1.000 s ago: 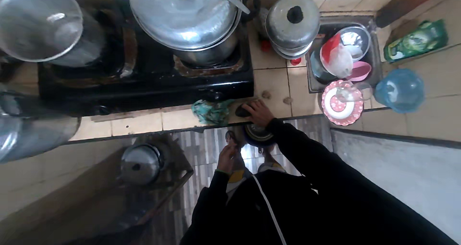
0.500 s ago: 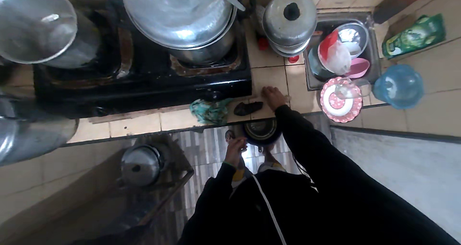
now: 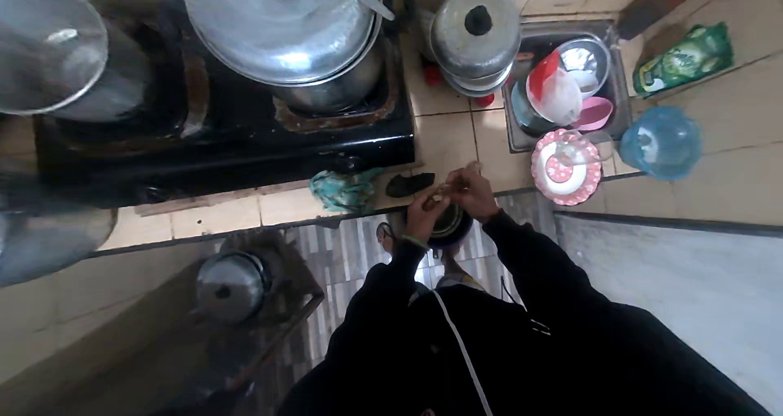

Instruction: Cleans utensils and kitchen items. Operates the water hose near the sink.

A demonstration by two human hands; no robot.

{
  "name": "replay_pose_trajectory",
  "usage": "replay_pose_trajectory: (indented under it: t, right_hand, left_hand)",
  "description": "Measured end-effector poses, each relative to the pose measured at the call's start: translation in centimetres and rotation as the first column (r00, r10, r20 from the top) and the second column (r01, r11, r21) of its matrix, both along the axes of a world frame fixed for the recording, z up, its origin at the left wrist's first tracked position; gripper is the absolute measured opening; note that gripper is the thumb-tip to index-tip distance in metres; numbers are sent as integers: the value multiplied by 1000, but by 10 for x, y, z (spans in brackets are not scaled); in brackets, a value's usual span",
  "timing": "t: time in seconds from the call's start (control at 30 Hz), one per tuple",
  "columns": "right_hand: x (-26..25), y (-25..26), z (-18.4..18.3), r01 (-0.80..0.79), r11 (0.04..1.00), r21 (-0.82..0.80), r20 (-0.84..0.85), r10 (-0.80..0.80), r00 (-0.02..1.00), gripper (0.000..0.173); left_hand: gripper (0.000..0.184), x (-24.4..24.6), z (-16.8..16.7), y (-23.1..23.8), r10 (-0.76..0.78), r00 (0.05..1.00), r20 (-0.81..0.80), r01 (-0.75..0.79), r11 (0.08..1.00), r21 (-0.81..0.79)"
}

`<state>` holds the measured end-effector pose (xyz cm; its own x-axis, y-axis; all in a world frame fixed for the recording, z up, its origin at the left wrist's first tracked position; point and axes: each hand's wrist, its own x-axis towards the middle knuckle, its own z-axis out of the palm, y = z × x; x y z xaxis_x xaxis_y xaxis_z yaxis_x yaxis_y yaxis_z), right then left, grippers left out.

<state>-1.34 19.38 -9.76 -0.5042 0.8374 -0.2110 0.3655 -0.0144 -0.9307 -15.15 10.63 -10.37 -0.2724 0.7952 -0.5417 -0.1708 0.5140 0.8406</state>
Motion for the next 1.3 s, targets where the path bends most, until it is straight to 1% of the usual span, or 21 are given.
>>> replay_pose_trajectory:
  t: [0.1,0.13,0.23,0.27,0.3,0.37,0.4,0.47,0.53,0.6,0.7,0.73,0.77,0.8,0.83,0.93,0.97,1.03,1.1,1.17,1.3]
  right_hand:
    - [13,-9,17,4,1000,-9,-21,-4,1000,35]
    - [18,-9,19,-28,999,-38,-39,26,999,37]
    - [42,15,6,-225,957,-185,-141,201,969,52]
    - [49,26,-4,-239,953,-186,-131,217,967,50]
    - [55,37,-16,-215,966,-147,-53,209,976,45]
    - [62,57,-38,-199,980,2,227,193,955,36]
    - [62,65,-47,-229,972,56,353,196,915,35]
    - [60,74,-68,-325,937,129,516,216,829,35]
    - [60,76,-89,-418,891,175,601,239,763,39]
    - [58,73,-93,-463,867,183,648,248,720,43]
    - [53,76,-88,-462,883,88,710,270,650,45]
    - [53,77,-88,-442,895,59,716,271,644,43]
    - [54,76,-85,-394,918,34,688,265,676,41]
    - [56,74,-81,-326,945,7,631,248,735,39]
    - [61,73,-75,-217,975,-46,530,208,822,35]
    - [86,73,-37,-120,986,-120,394,158,905,35]
    - [98,72,-23,-68,987,-148,342,116,932,35]
    - [126,68,1,115,969,-220,220,-65,973,32]
    - [155,66,21,290,918,-270,114,-269,956,29]
    - [184,62,54,422,856,-298,41,-431,902,27]
    - [254,61,105,586,778,-227,-68,-613,787,19]
  left_hand:
    - [31,12,13,6,-5,997,-80,4,1000,-8]
    - [30,15,14,5,-11,995,-99,10,1000,-14]
    - [29,23,12,-1,59,995,-86,-63,997,-41]
    - [29,25,14,-4,108,993,-54,-110,993,-32]
    - [27,27,18,-8,158,987,-24,-159,987,-11]
    - [16,33,36,-19,259,965,47,-262,961,84]
    - [11,35,46,-26,312,944,104,-325,933,157]
    - [16,41,72,-39,374,907,193,-414,874,254]
    - [20,47,93,-55,421,881,217,-472,813,340]
    - [19,53,109,-69,465,857,222,-515,759,398]
    - [17,62,125,-86,529,815,235,-576,699,423]
    - [17,65,128,-91,543,807,233,-587,689,426]
    - [17,66,131,-95,551,800,237,-596,683,423]
    - [16,67,133,-99,553,795,249,-603,680,417]
    - [14,67,135,-103,546,794,269,-607,678,414]
    - [14,66,137,-112,526,775,349,-630,677,381]
    - [15,66,138,-114,518,768,376,-636,681,362]
    - [17,66,140,-118,503,746,436,-650,690,317]
    - [17,67,142,-127,493,732,470,-655,697,290]
    - [19,69,142,-135,494,737,462,-649,709,276]
    - [25,66,125,-159,490,782,386,-598,766,238]
